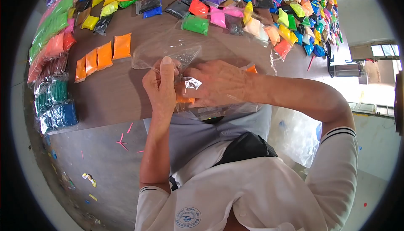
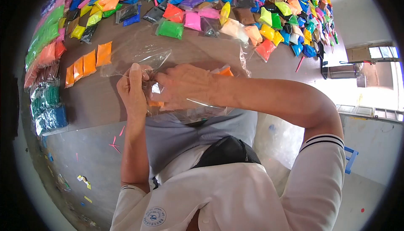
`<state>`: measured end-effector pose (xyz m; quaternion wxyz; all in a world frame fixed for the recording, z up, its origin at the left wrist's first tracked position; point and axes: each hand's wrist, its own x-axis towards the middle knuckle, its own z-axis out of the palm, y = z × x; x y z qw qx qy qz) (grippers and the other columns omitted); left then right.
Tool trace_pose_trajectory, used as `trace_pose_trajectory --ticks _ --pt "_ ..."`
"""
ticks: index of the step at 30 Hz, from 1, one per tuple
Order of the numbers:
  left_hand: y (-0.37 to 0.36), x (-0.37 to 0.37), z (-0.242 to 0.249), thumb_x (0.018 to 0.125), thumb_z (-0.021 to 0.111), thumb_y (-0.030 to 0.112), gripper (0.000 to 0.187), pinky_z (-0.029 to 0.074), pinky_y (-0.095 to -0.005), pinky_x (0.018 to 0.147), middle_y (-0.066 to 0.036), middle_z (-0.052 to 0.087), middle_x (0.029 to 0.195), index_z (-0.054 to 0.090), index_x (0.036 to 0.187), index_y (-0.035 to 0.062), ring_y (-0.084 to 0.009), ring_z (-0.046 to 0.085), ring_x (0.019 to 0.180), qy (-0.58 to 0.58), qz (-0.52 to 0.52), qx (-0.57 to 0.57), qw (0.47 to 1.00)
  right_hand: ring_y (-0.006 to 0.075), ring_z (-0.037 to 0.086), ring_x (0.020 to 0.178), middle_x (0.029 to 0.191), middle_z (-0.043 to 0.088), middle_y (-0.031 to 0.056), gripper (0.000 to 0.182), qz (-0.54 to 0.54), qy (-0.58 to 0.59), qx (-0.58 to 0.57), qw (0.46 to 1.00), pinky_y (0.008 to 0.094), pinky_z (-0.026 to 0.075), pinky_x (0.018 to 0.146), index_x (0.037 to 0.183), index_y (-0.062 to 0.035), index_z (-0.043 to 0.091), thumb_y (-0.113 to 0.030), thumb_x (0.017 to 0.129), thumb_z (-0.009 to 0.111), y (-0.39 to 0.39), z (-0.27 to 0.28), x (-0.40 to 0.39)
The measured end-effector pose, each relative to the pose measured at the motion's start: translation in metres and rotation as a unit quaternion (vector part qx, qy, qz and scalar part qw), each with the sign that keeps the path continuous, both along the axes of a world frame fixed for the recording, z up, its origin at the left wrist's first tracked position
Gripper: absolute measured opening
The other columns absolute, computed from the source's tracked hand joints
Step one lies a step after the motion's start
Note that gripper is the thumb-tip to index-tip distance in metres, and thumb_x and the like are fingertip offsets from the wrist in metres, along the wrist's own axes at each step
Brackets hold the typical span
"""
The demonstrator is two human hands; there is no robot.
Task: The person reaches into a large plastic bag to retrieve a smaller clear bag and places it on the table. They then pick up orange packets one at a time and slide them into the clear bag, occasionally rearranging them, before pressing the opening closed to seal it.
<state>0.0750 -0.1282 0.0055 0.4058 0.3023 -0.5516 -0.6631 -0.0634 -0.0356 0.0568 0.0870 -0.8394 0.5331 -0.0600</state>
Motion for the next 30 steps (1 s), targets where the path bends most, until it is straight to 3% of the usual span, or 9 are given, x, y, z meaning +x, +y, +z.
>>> trace_pose_trajectory --ticks 4,7,10,13,16,19,22,25,30 --pt "-0.001 0.000 -0.002 0.097 0.054 0.025 0.034 0.034 -0.0215 0.055 0.001 0.058 0.070 0.065 0.080 -0.0020 -0.0033 0.045 0.062 0.004 -0.001 -0.003 1.000 0.0253 0.063 0.083 0.097 0.062 0.0130 0.036 -0.061 -0.088 0.099 0.989 0.0384 0.052 0.068 0.109 -0.0111 0.061 -0.032 0.081 0.067 -0.010 0.012 -0.009" --pt "0.000 0.000 0.000 0.097 0.054 0.025 0.035 0.036 -0.0221 0.056 0.000 0.059 0.071 0.065 0.079 -0.0024 -0.0046 0.047 0.064 0.008 -0.003 0.003 1.000 0.0287 0.064 0.079 0.086 0.065 0.0118 0.030 -0.058 -0.240 0.288 0.925 0.0394 0.049 0.068 0.093 -0.0062 0.066 -0.032 0.079 0.064 -0.020 0.036 -0.016" --pt "0.000 -0.001 0.000 0.097 0.055 0.024 0.035 0.038 -0.0227 0.057 -0.001 0.060 0.072 0.064 0.078 -0.0029 -0.0055 0.048 0.064 0.018 -0.003 0.003 1.000 0.0220 0.065 0.073 0.071 0.065 0.0093 0.036 -0.028 -0.254 0.353 0.900 0.0361 0.053 0.070 0.095 -0.0029 0.066 -0.036 0.080 0.066 -0.028 0.033 -0.020" --pt "0.001 -0.001 0.003 0.097 0.055 0.024 0.035 0.038 -0.0231 0.057 -0.002 0.061 0.073 0.063 0.076 -0.0032 -0.0059 0.048 0.065 0.011 0.001 -0.004 1.000 0.0209 0.064 0.071 0.072 0.065 0.0085 0.037 -0.085 -0.177 0.432 0.880 0.0352 0.051 0.066 0.092 -0.0018 0.066 -0.036 0.078 0.068 -0.035 0.045 -0.013" --pt "0.001 0.000 0.005 0.097 0.055 0.023 0.035 0.039 -0.0231 0.059 -0.003 0.061 0.074 0.062 0.076 -0.0033 -0.0063 0.049 0.066 -0.002 0.005 -0.011 1.000 0.0223 0.060 0.072 0.075 0.064 0.0090 0.032 -0.128 -0.143 0.449 0.873 0.0372 0.046 0.064 0.083 -0.0037 0.066 -0.034 0.073 0.066 -0.038 0.049 -0.008" --pt "-0.001 0.000 -0.001 0.097 0.055 0.024 0.035 0.040 -0.0231 0.060 -0.002 0.061 0.075 0.062 0.076 -0.0034 -0.0067 0.050 0.068 0.005 0.004 -0.004 1.000 0.0248 0.062 0.077 0.079 0.065 0.0105 0.036 -0.082 -0.229 0.328 0.913 0.0382 0.047 0.066 0.088 -0.0025 0.066 -0.035 0.073 0.067 -0.035 0.034 -0.017" --pt "-0.002 0.001 -0.002 0.097 0.055 0.023 0.035 0.040 -0.0231 0.061 -0.003 0.061 0.075 0.062 0.077 -0.0034 -0.0070 0.051 0.069 0.005 0.003 -0.012 1.000 0.0279 0.062 0.088 0.102 0.065 0.0158 0.049 -0.106 -0.205 0.298 0.926 0.0370 0.051 0.077 0.117 -0.0038 0.062 -0.030 0.077 0.072 -0.029 0.044 -0.027" --pt "-0.001 0.000 -0.001 0.098 0.054 0.022 0.034 0.040 -0.0231 0.062 -0.003 0.062 0.076 0.062 0.077 -0.0030 -0.0072 0.052 0.069 0.009 -0.002 -0.016 1.000 0.0284 0.063 0.087 0.101 0.065 0.0155 0.045 -0.142 -0.215 0.248 0.934 0.0366 0.051 0.076 0.117 -0.0043 0.062 -0.023 0.078 0.073 -0.022 0.042 -0.034" --pt "0.000 -0.002 -0.003 0.097 0.055 0.020 0.034 0.041 -0.0236 0.063 -0.005 0.064 0.079 0.060 0.073 -0.0028 -0.0089 0.054 0.070 0.031 -0.005 0.006 0.999 0.0268 0.063 0.086 0.096 0.067 0.0136 0.040 -0.160 -0.219 0.287 0.919 0.0359 0.051 0.076 0.116 -0.0034 0.062 -0.014 0.079 0.071 -0.019 0.042 -0.031"
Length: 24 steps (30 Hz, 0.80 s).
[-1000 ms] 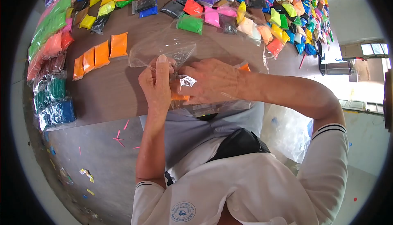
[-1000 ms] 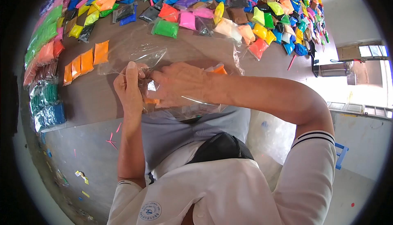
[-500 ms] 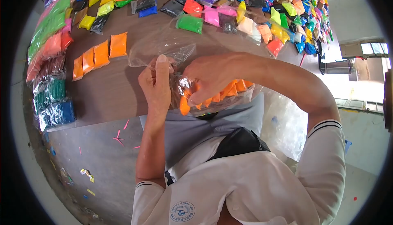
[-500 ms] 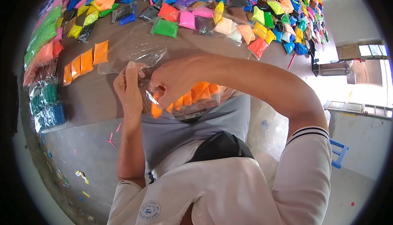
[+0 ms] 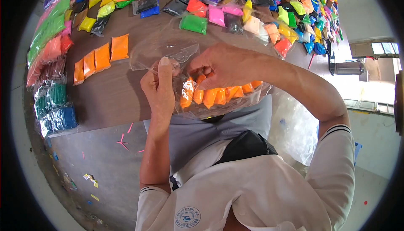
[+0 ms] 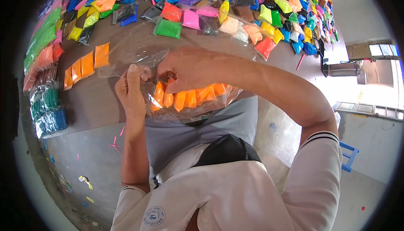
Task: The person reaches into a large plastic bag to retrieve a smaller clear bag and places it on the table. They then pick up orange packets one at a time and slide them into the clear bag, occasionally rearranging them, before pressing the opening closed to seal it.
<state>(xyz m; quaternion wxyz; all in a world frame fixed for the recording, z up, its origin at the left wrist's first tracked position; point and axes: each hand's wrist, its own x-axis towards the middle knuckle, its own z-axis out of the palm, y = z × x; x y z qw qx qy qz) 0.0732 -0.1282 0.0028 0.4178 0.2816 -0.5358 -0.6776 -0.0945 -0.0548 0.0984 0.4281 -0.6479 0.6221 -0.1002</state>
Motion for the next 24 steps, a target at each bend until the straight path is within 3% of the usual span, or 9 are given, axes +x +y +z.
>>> trace_pose_trajectory --ticks 7,10,13,19,22,24 --pt "0.000 0.001 -0.001 0.097 0.055 0.020 0.035 0.044 -0.0252 0.065 -0.008 0.065 0.082 0.059 0.071 -0.0033 -0.0107 0.057 0.071 -0.002 0.003 -0.009 1.000 0.0238 0.064 0.087 0.094 0.068 0.0108 0.033 0.086 0.025 -0.023 0.996 0.0326 0.051 0.077 0.115 -0.0021 0.061 -0.009 0.082 0.065 0.000 0.002 0.004" --pt "0.000 0.000 0.000 0.097 0.055 0.021 0.035 0.045 -0.0254 0.065 -0.009 0.066 0.083 0.061 0.073 -0.0039 -0.0112 0.058 0.071 -0.009 0.008 -0.001 1.000 0.0239 0.064 0.088 0.096 0.068 0.0113 0.037 0.033 -0.056 -0.034 0.997 0.0332 0.050 0.078 0.116 -0.0015 0.061 -0.014 0.081 0.067 0.002 0.002 -0.008" --pt "0.001 0.001 -0.002 0.097 0.055 0.021 0.033 0.046 -0.0252 0.065 -0.008 0.066 0.082 0.063 0.078 -0.0047 -0.0115 0.059 0.070 -0.010 0.010 -0.005 1.000 0.0240 0.063 0.089 0.098 0.068 0.0111 0.039 0.024 0.069 0.017 0.997 0.0330 0.050 0.078 0.114 -0.0005 0.062 -0.019 0.080 0.068 0.006 0.030 -0.015" --pt "-0.002 0.002 -0.005 0.098 0.052 0.022 0.032 0.047 -0.0255 0.067 -0.006 0.065 0.079 0.066 0.088 -0.0054 -0.0110 0.058 0.070 -0.031 0.002 -0.016 0.999 0.0253 0.063 0.087 0.097 0.067 0.0148 0.034 0.077 0.041 0.050 0.995 0.0354 0.049 0.077 0.109 -0.0026 0.065 -0.022 0.080 0.066 0.009 0.009 -0.012" --pt "-0.002 0.002 -0.007 0.098 0.052 0.022 0.032 0.047 -0.0257 0.067 -0.006 0.063 0.077 0.065 0.089 -0.0054 -0.0107 0.057 0.071 -0.017 -0.001 -0.019 1.000 0.0262 0.063 0.087 0.098 0.067 0.0157 0.035 0.027 -0.025 -0.008 0.999 0.0375 0.049 0.076 0.108 -0.0035 0.066 -0.022 0.079 0.066 0.010 0.005 -0.019" --pt "-0.001 0.002 -0.005 0.099 0.051 0.021 0.032 0.046 -0.0259 0.068 -0.005 0.062 0.077 0.065 0.088 -0.0050 -0.0107 0.056 0.071 -0.009 -0.002 -0.012 1.000 0.0264 0.063 0.088 0.099 0.066 0.0145 0.037 0.010 0.063 0.002 0.998 0.0376 0.049 0.077 0.110 -0.0038 0.065 -0.022 0.078 0.067 0.011 0.021 -0.025"
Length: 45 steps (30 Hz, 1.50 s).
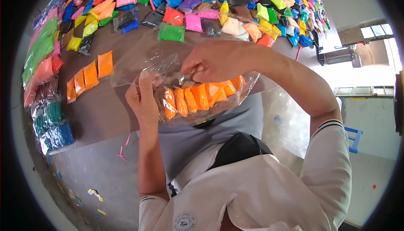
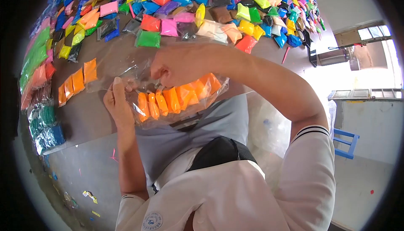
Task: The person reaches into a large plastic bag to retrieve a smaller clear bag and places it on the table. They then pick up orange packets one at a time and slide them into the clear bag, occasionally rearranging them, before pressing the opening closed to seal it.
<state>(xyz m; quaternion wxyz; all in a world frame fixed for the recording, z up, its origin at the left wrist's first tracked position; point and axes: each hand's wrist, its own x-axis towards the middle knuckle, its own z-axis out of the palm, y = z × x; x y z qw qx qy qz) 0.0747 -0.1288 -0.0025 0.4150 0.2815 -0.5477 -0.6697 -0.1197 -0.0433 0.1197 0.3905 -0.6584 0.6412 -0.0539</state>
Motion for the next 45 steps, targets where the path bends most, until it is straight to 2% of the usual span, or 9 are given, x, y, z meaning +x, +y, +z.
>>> trace_pose_trajectory --ticks 4,10,13,20,25,34,40,43,45 --pt "0.001 -0.001 0.004 0.099 0.051 0.020 0.032 0.046 -0.0264 0.068 -0.006 0.061 0.076 0.062 0.081 -0.0035 -0.0111 0.054 0.071 0.014 -0.006 0.013 1.000 0.0293 0.062 0.092 0.099 0.066 0.0129 0.042 0.029 0.094 0.069 0.993 0.0385 0.048 0.080 0.113 -0.0048 0.064 -0.022 0.075 0.070 0.012 0.017 -0.015" --pt "0.000 -0.002 0.001 0.099 0.050 0.020 0.033 0.045 -0.0264 0.068 -0.006 0.061 0.076 0.059 0.077 -0.0025 -0.0111 0.054 0.071 0.017 -0.008 0.003 1.000 0.0332 0.058 0.101 0.106 0.065 0.0126 0.045 0.074 0.078 -0.007 0.994 0.0423 0.046 0.087 0.113 -0.0042 0.063 -0.023 0.073 0.072 0.027 -0.004 -0.018" --pt "0.000 -0.002 0.003 0.099 0.050 0.020 0.033 0.045 -0.0262 0.067 -0.005 0.061 0.075 0.060 0.079 -0.0031 -0.0110 0.054 0.071 0.014 -0.007 0.001 1.000 0.0332 0.058 0.102 0.109 0.064 0.0127 0.046 0.069 0.053 0.026 0.996 0.0428 0.045 0.088 0.116 -0.0040 0.061 -0.021 0.075 0.070 0.022 -0.010 -0.020" --pt "0.000 -0.002 0.002 0.099 0.050 0.021 0.032 0.043 -0.0253 0.066 -0.004 0.061 0.075 0.062 0.083 -0.0044 -0.0102 0.054 0.070 0.019 -0.010 -0.005 1.000 0.0357 0.059 0.097 0.105 0.065 0.0138 0.042 0.076 0.023 -0.001 0.997 0.0431 0.047 0.084 0.112 -0.0024 0.063 -0.015 0.073 0.064 0.022 -0.012 -0.015" --pt "0.001 0.000 0.006 0.099 0.050 0.021 0.036 0.045 -0.0276 0.072 -0.010 0.062 0.081 0.054 0.071 0.0007 -0.0141 0.057 0.074 -0.020 -0.008 0.007 1.000 0.0359 0.059 0.096 0.104 0.066 0.0145 0.039 0.090 0.038 0.051 0.994 0.0423 0.048 0.083 0.110 -0.0029 0.065 -0.012 0.072 0.061 0.015 -0.011 -0.017" --pt "0.000 0.001 0.004 0.099 0.050 0.022 0.035 0.045 -0.0272 0.072 -0.009 0.062 0.081 0.054 0.072 0.0010 -0.0140 0.056 0.073 -0.014 -0.015 0.012 1.000 0.0373 0.060 0.089 0.099 0.066 0.0167 0.030 0.055 -0.010 0.014 0.998 0.0443 0.047 0.078 0.111 -0.0029 0.063 -0.012 0.083 0.056 0.015 -0.010 -0.012" --pt "0.000 0.001 0.004 0.099 0.050 0.022 0.034 0.045 -0.0268 0.072 -0.008 0.060 0.080 0.053 0.072 0.0021 -0.0139 0.055 0.073 -0.016 -0.017 0.012 1.000 0.0381 0.060 0.088 0.087 0.063 0.0197 0.018 0.049 0.176 0.112 0.977 0.0479 0.047 0.078 0.092 0.0007 0.059 -0.015 0.084 0.054 0.020 0.010 -0.018" --pt "0.000 0.000 0.002 0.099 0.050 0.022 0.034 0.045 -0.0266 0.071 -0.008 0.061 0.081 0.053 0.072 0.0019 -0.0138 0.056 0.074 -0.011 -0.014 0.023 1.000 0.0382 0.061 0.086 0.083 0.063 0.0202 0.016 0.086 0.187 0.050 0.977 0.0480 0.048 0.077 0.086 0.0019 0.058 -0.013 0.081 0.055 0.031 0.000 -0.019" --pt "0.000 0.001 0.003 0.099 0.050 0.023 0.035 0.045 -0.0266 0.071 -0.008 0.061 0.081 0.054 0.072 0.0015 -0.0138 0.057 0.073 -0.011 -0.012 0.023 1.000 0.0381 0.062 0.085 0.080 0.063 0.0199 0.017 0.079 0.208 0.084 0.971 0.0474 0.048 0.076 0.083 0.0031 0.060 -0.013 0.078 0.056 0.029 0.005 -0.014"
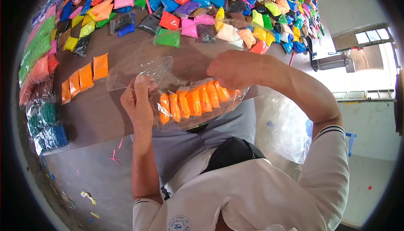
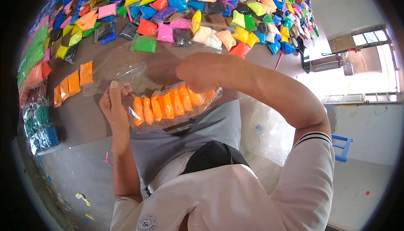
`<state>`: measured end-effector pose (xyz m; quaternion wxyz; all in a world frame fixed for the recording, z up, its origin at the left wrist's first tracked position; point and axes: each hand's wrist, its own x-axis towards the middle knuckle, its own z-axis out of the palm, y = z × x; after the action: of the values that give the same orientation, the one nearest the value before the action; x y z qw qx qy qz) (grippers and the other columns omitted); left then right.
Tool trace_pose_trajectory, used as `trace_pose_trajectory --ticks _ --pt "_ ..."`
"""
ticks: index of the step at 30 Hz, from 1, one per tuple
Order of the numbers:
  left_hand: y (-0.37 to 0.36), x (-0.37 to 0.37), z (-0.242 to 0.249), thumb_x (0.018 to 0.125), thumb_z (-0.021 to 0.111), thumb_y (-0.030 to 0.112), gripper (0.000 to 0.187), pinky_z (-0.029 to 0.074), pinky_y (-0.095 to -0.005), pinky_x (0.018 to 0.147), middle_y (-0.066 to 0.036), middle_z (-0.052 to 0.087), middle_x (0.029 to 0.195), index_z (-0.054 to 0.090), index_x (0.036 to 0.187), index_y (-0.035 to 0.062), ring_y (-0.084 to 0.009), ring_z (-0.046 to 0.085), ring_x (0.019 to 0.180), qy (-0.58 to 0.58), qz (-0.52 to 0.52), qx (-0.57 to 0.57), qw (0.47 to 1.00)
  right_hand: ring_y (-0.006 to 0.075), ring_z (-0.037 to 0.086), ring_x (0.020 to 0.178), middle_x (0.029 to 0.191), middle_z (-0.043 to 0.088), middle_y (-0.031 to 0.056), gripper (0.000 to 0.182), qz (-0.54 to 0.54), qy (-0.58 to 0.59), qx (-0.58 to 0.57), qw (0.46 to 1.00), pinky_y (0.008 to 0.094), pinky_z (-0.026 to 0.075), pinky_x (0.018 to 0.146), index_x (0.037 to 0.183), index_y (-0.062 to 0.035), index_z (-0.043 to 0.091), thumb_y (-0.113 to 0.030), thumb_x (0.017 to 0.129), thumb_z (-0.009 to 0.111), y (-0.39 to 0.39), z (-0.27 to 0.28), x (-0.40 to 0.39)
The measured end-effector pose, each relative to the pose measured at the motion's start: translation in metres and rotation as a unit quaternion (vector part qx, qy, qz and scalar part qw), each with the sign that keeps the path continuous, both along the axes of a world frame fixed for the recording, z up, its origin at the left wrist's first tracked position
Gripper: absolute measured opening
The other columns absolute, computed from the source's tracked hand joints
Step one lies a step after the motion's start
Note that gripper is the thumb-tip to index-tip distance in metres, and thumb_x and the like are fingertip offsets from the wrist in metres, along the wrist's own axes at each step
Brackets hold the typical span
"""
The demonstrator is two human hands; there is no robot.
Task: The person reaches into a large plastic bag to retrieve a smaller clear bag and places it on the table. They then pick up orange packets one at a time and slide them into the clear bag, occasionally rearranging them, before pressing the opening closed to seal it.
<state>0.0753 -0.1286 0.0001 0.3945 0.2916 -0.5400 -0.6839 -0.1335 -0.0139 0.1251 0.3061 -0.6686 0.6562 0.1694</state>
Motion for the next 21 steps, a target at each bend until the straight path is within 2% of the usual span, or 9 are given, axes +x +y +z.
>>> trace_pose_trajectory --ticks 4,10,13,16,19,21 --pt "-0.001 0.000 0.000 0.099 0.050 0.023 0.036 0.046 -0.0270 0.072 -0.009 0.062 0.083 0.055 0.072 0.0008 -0.0140 0.059 0.073 0.000 0.000 -0.017 1.000 0.0374 0.063 0.082 0.079 0.064 0.0201 0.014 0.014 0.036 0.007 0.999 0.0464 0.050 0.073 0.076 0.0040 0.063 -0.009 0.075 0.058 -0.001 0.006 0.006" --pt "-0.001 0.001 0.000 0.100 0.050 0.023 0.037 0.046 -0.0278 0.073 -0.009 0.062 0.083 0.055 0.072 0.0004 -0.0142 0.059 0.074 -0.019 0.008 -0.021 1.000 0.0350 0.065 0.077 0.076 0.066 0.0181 0.009 0.050 0.051 -0.043 0.997 0.0438 0.051 0.069 0.077 0.0011 0.067 -0.002 0.073 0.059 0.009 -0.001 0.008" --pt "0.000 0.000 0.001 0.100 0.050 0.024 0.037 0.046 -0.0281 0.073 -0.010 0.062 0.083 0.055 0.072 0.0002 -0.0144 0.059 0.074 -0.018 0.010 -0.023 1.000 0.0387 0.058 0.087 0.088 0.060 0.0205 0.014 0.031 0.043 0.066 0.996 0.0461 0.048 0.072 0.088 0.0022 0.057 -0.008 0.080 0.053 0.001 0.005 0.012" --pt "0.000 -0.001 0.000 0.100 0.050 0.024 0.037 0.046 -0.0283 0.072 -0.009 0.062 0.083 0.055 0.072 0.0000 -0.0143 0.059 0.074 -0.029 0.016 -0.036 0.999 0.0325 0.067 0.085 0.085 0.069 0.0162 0.015 0.072 0.104 -0.004 0.992 0.0421 0.053 0.073 0.086 -0.0015 0.070 -0.008 0.074 0.063 0.007 -0.010 0.012" --pt "0.001 0.000 0.000 0.099 0.051 0.025 0.038 0.047 -0.0283 0.072 -0.008 0.061 0.081 0.056 0.072 0.0000 -0.0140 0.059 0.074 -0.026 0.016 -0.037 0.999 0.0337 0.065 0.076 0.072 0.066 0.0151 0.009 0.072 0.095 -0.038 0.992 0.0423 0.052 0.067 0.075 -0.0016 0.068 -0.009 0.073 0.064 0.007 -0.012 0.013" --pt "0.001 0.001 0.000 0.099 0.051 0.025 0.037 0.048 -0.0284 0.071 -0.008 0.060 0.080 0.056 0.071 0.0001 -0.0137 0.058 0.074 -0.018 0.013 -0.026 0.999 0.0340 0.065 0.077 0.074 0.067 0.0151 0.011 0.085 0.112 0.025 0.990 0.0432 0.052 0.067 0.078 -0.0020 0.068 -0.012 0.074 0.065 0.001 -0.010 0.012"
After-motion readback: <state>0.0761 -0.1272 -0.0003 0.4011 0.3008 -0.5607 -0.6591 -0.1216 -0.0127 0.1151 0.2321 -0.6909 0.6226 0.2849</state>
